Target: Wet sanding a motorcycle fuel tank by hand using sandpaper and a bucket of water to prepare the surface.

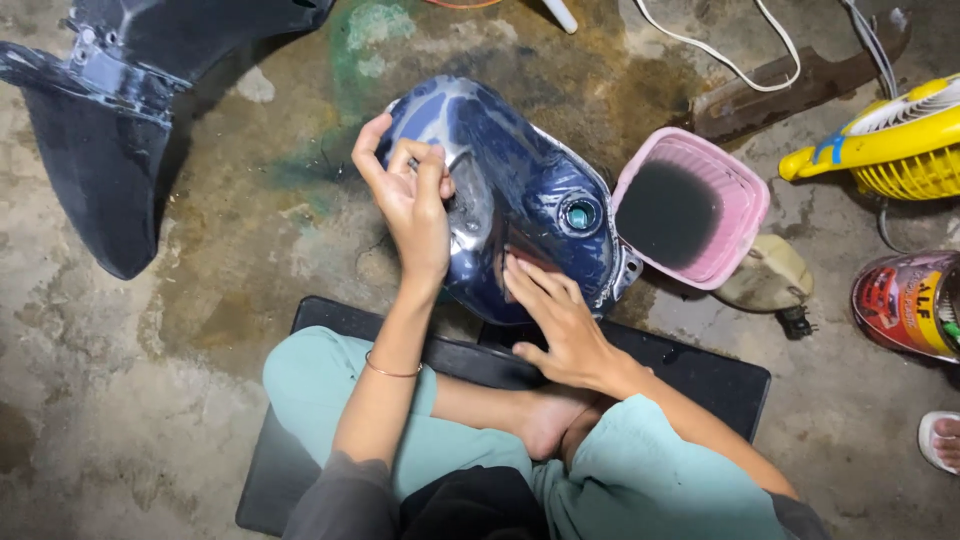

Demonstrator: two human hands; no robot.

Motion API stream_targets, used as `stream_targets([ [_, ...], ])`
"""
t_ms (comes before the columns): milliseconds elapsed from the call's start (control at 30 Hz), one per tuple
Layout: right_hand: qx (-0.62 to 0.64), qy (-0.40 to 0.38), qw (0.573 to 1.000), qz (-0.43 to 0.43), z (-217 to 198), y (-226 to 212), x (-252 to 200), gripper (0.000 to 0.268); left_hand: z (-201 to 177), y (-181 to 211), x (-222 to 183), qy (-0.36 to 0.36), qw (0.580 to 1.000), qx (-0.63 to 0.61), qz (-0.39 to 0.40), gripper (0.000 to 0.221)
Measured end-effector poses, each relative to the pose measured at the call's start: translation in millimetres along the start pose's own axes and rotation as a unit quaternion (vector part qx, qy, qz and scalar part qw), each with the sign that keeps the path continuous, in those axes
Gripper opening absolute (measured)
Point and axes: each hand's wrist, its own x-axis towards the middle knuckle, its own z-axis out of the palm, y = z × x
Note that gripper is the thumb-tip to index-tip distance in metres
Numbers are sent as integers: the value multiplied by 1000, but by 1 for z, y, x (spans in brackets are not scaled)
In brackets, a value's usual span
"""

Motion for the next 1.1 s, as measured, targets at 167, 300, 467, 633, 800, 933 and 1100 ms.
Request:
stream_targets([
  [167,-34,21,999,-15,-3,20,31,86,2,-3,2,-5,1000,9,10,47],
  [300,-5,24,1000,-8,0,11,28,95,-1,-4,2,-11,1000,4,5,47],
  [467,-27,10,1000,-4,9,18,3,93,-1,-7,3,-10,1000,-5,8,47],
  [633,-30,34,999,-8,3,20,33,93,-2,-8,0,-12,1000,-8,8,47],
  [800,-17,-3,1000,0,4,4,-4,96,-1,-6,1,-12,1000,-12,2,46],
  [933,-54,4,999,-2,4,22,19,93,-1,-9,2,-9,1000,-14,2,47],
  [1100,3,6,1000,-4,-1,14,27,98,-3,-11,3,-9,1000,-14,6,48],
])
